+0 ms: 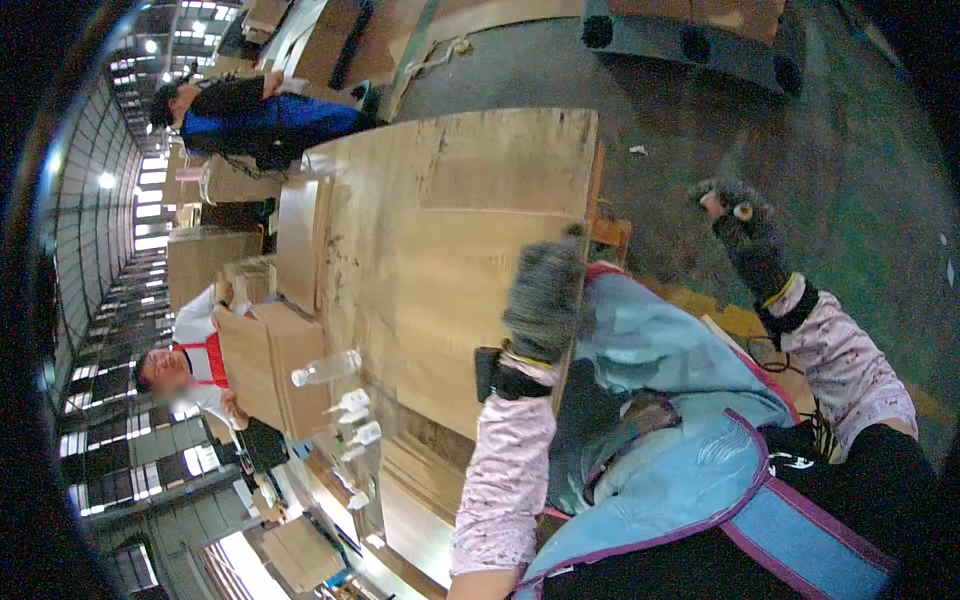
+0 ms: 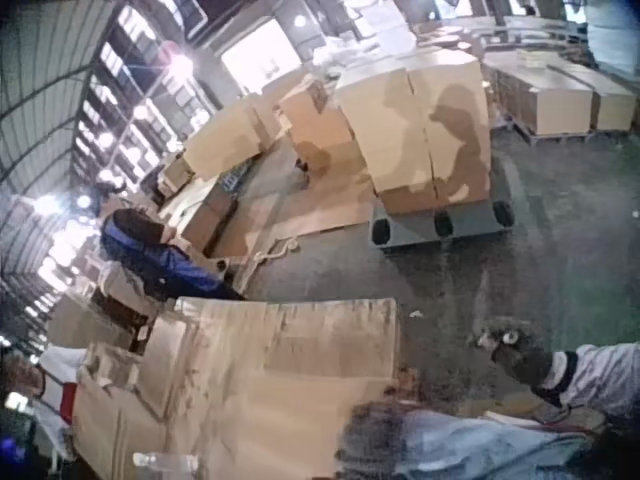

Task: Apply glue to wood panels and stack them together.

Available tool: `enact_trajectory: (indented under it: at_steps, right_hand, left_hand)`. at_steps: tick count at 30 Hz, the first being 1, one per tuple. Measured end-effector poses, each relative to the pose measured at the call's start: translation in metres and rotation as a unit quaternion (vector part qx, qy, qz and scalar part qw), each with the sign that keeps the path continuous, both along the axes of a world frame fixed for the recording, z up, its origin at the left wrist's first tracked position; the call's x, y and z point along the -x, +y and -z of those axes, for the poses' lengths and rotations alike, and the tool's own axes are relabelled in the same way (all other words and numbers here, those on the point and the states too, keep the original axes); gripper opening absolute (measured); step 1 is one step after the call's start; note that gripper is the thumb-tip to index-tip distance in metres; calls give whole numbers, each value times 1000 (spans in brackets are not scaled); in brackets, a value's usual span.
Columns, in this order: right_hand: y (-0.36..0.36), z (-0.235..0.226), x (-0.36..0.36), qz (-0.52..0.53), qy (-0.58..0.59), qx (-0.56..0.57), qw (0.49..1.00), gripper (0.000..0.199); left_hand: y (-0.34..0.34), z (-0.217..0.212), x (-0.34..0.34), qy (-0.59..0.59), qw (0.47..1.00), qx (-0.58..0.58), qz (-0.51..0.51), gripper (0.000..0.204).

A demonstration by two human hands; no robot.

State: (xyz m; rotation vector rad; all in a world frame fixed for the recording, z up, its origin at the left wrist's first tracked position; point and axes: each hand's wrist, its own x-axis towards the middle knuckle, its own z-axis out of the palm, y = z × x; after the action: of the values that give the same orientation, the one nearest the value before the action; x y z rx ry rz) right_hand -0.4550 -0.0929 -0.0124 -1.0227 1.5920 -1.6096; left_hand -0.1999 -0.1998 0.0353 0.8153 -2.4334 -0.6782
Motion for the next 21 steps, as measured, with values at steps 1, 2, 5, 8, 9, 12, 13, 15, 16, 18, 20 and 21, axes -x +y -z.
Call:
enact_trajectory:
  at_steps: [1, 2, 5, 8, 9, 12, 13, 15, 16, 18, 20, 21]
  right_hand:
    - [1, -1, 5, 0, -1, -12, 1000, 21]
    - [5, -1, 11, 0, 0, -25, 1000, 17]
    - [9, -6, -10, -23, 11, -35, 999, 15]
    - [6, -18, -42, -83, 22, -17, 996, 16]
    - [8, -21, -49, -116, 40, -13, 992, 17]
    - [13, 7, -55, -139, -24, 57, 988, 18]
    - [14, 10, -53, -145, -24, 56, 988, 18]
    - [15, 11, -54, -167, -83, 104, 977, 18]
    - [16, 17, -48, -173, -83, 101, 976, 18]
    - [18, 27, -36, -124, 43, 56, 990, 17]
    - [17, 5, -42, -123, 72, 11, 990, 16]
    - [20, -6, -41, -110, 111, -38, 987, 15]
  left_hand:
    - [-3, -5, -6, 21, 999, -1, -38, 36]
    - [-6, -5, -9, 43, 996, -4, -76, 37]
    - [-21, -16, -6, -29, 997, 5, -69, 37]
    - [-31, -10, -16, -117, 991, 37, -46, 32]
    - [-30, -2, -20, -78, 992, 93, -24, 30]
    - [-7, 3, -35, -60, 988, 143, -20, 29]
    - [-3, 3, -45, -71, 993, 98, 5, 29]
    - [13, -3, -69, -82, 991, 101, 39, 32]
    - [25, 2, -83, -82, 991, 99, 34, 32]
    - [53, 12, -120, -73, 993, 91, 25, 34]
    - [92, 4, -156, -99, 994, 35, -11, 30]
    - [113, -2, -167, -114, 993, -22, -35, 27]
